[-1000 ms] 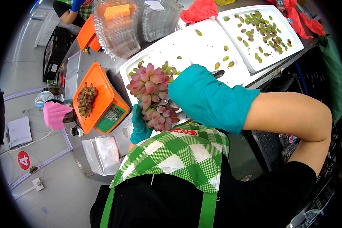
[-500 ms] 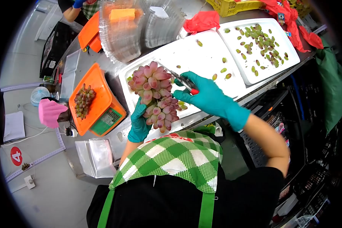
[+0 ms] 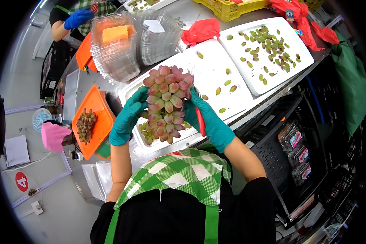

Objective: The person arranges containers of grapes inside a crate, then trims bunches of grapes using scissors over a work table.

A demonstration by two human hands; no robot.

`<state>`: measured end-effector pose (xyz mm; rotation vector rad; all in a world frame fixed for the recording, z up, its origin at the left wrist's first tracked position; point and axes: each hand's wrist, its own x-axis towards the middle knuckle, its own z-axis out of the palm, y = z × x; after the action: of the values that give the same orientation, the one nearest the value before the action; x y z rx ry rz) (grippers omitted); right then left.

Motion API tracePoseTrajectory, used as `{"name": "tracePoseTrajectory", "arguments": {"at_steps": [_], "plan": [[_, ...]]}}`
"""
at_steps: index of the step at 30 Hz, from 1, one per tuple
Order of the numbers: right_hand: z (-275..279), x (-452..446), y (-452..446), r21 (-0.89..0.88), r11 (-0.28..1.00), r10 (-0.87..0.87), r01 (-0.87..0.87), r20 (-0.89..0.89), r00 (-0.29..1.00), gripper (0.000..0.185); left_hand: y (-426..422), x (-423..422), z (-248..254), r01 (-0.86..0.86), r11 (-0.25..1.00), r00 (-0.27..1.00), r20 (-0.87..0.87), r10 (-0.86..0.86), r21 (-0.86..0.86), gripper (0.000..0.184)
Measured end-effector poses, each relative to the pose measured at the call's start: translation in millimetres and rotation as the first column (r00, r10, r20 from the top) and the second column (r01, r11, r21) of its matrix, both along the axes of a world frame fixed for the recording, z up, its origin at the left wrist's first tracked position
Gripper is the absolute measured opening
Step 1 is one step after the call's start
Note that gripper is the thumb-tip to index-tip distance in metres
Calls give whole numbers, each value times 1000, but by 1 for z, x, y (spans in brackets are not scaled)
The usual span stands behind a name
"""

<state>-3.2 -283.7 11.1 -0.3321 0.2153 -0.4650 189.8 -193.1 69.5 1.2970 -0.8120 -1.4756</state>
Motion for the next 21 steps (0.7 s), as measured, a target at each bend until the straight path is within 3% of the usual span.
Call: {"name": "tracePoseTrajectory", "arguments": {"at_steps": [2, 3, 6, 8, 10, 11, 13, 17, 18, 20, 21], "plan": [[-6, 1, 3, 38, 998, 42, -42, 4, 999, 60, -2, 22, -18, 61, 997, 998, -21, -60, 48, 60], [0, 1, 6, 42, 998, 56, -56, 5, 998, 59, -3, 26, -27, 38, 999, 997, 68, -37, -11, 57], [4, 2, 9, 82, 995, 50, -49, -13, 999, 54, -4, 6, -30, -188, 973, 980, 46, 196, -134, 57], [5, 6, 7, 58, 998, 17, -12, -97, 995, 53, 1, -15, -41, -305, 951, 944, -112, 309, 46, 71], [6, 11, 3, -19, 999, 39, -45, -237, 971, 52, 6, -39, -36, -251, 963, 867, -420, 268, 96, 75], [18, 12, -1, -98, 991, 57, -92, -311, 949, 51, 9, -34, -78, -349, 937, 718, -632, 291, 35, 74], [50, 8, -10, -291, 922, 86, -254, -485, 870, 52, 12, -36, -94, -400, 916, 640, -708, 298, 25, 73], [60, 3, -9, -480, 831, 65, -281, -418, 906, 50, 26, -35, -94, -426, 904, 550, -797, 250, -10, 69], [70, -4, -9, -411, 879, 113, -243, -316, 942, 46, 31, -32, -94, -418, 908, 532, -819, 217, -31, 68], [91, -13, -13, -588, 777, 35, -224, -314, 949, 39, 37, -28, -97, -409, 910, 492, -857, 154, -72, 67], [89, -18, -15, -825, 488, -110, -286, -383, 917, 37, 40, -25, -97, -413, 908, 495, -856, 152, -78, 66]]}}
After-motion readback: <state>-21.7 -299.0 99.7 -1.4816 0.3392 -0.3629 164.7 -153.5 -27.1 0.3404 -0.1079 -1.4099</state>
